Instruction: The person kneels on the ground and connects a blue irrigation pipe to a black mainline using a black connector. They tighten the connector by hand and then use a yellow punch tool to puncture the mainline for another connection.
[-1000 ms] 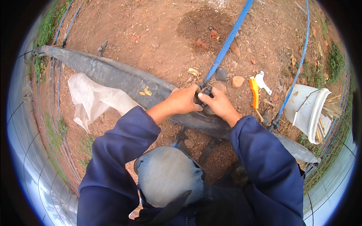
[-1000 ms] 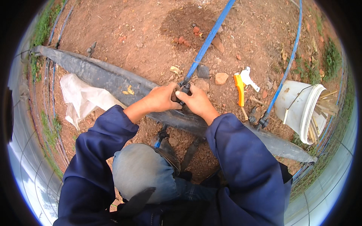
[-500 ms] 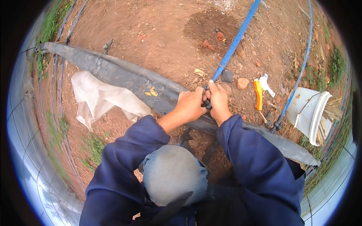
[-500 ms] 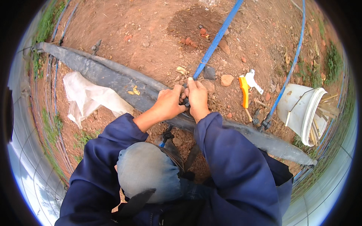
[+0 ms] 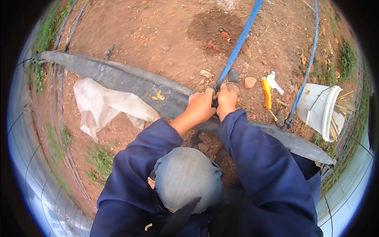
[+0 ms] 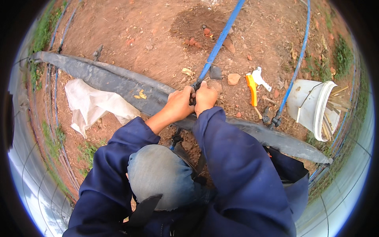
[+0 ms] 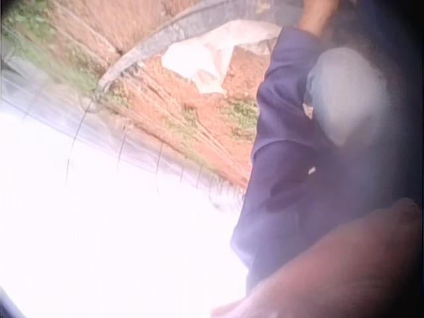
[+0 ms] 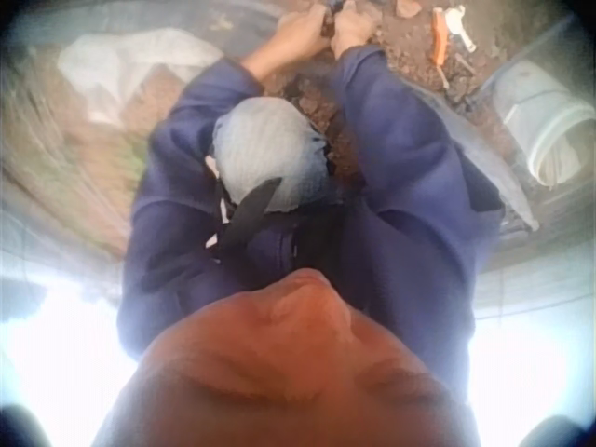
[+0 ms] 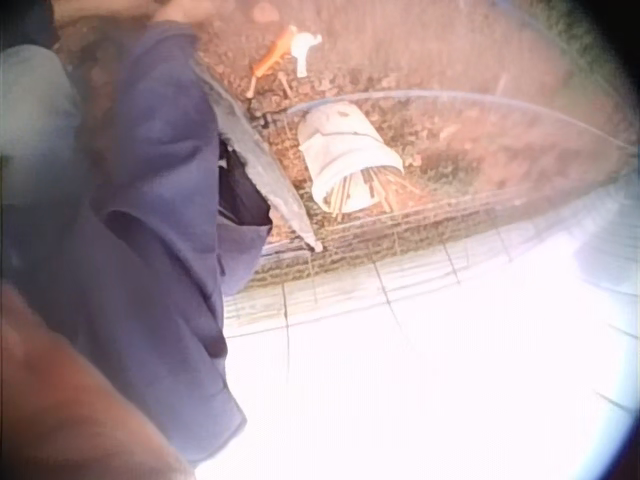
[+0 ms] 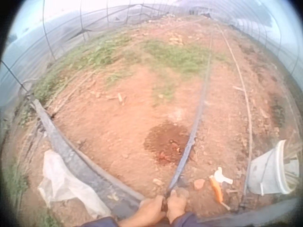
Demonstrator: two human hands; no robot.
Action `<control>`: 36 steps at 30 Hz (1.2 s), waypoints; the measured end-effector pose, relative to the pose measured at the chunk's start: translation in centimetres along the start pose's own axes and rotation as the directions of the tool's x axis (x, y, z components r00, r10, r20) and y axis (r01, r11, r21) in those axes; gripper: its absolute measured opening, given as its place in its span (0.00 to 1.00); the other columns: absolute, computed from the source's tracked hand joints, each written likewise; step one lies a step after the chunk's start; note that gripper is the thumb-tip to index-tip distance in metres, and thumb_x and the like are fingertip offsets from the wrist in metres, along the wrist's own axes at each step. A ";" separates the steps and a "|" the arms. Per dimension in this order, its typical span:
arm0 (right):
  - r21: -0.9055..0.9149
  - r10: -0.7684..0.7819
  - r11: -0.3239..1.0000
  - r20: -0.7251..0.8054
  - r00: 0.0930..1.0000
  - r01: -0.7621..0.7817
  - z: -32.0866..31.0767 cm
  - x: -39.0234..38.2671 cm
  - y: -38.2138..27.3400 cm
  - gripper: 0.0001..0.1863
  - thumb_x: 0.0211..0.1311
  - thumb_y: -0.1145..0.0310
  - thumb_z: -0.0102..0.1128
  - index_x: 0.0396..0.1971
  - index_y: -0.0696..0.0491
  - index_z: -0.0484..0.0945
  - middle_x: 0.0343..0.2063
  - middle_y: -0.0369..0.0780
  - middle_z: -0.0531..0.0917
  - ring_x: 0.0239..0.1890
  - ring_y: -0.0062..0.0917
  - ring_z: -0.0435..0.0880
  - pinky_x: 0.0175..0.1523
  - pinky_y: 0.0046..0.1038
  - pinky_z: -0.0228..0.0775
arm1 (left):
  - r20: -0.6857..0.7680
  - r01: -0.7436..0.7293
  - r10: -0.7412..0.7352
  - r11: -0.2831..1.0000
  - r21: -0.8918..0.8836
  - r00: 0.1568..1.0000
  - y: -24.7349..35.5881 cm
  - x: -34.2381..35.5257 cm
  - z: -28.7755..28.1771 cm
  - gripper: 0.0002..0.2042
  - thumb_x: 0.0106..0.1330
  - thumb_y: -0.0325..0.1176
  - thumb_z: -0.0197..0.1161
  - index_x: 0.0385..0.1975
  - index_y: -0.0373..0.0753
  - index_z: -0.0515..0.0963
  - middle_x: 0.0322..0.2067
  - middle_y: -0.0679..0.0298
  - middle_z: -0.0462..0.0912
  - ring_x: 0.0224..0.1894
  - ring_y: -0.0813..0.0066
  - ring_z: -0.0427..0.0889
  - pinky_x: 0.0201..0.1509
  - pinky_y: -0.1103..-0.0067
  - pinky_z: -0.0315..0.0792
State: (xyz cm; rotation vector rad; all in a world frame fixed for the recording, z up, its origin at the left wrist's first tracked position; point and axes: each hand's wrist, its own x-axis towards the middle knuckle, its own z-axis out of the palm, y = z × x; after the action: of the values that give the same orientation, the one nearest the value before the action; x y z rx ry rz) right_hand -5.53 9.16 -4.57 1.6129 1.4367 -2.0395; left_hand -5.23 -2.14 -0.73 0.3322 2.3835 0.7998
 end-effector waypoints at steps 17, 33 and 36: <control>0.109 0.038 0.992 0.215 0.976 -0.063 -0.4 -1.7 -1.0 0.14 0.77 0.58 0.51 0.35 0.53 0.68 0.17 0.33 0.68 0.16 0.21 0.68 0.21 0.31 0.61 | 0.126 0.047 -0.037 0.996 -0.081 0.991 -0.5 -0.7 -2.2 0.24 0.51 0.36 0.74 0.45 0.36 0.70 0.33 0.58 0.86 0.41 0.57 0.86 0.49 0.66 0.74; -0.160 0.119 -0.711 0.932 0.342 0.685 0.7 -0.8 -8.1 0.13 0.55 0.64 0.68 0.40 0.50 0.83 0.38 0.40 0.84 0.44 0.36 0.85 0.46 0.39 0.77 | 0.005 -0.209 0.212 0.958 0.194 0.977 -3.8 -2.1 -3.3 0.13 0.68 0.40 0.56 0.32 0.40 0.85 0.33 0.57 0.86 0.47 0.57 0.82 0.60 0.65 0.65; -0.054 0.202 -0.848 0.886 0.417 0.527 3.0 -1.1 -7.1 0.11 0.59 0.64 0.64 0.41 0.49 0.84 0.40 0.39 0.84 0.44 0.32 0.85 0.46 0.36 0.78 | -0.024 -0.123 0.128 0.984 0.132 0.992 -4.0 -1.7 -2.5 0.13 0.68 0.39 0.56 0.32 0.39 0.84 0.33 0.57 0.86 0.47 0.55 0.82 0.58 0.63 0.67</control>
State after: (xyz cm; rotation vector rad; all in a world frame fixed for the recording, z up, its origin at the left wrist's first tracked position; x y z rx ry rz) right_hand -11.62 10.19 0.21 -1.0174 2.4534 0.3394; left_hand -5.60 -7.15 -0.79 0.5314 2.4705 0.7112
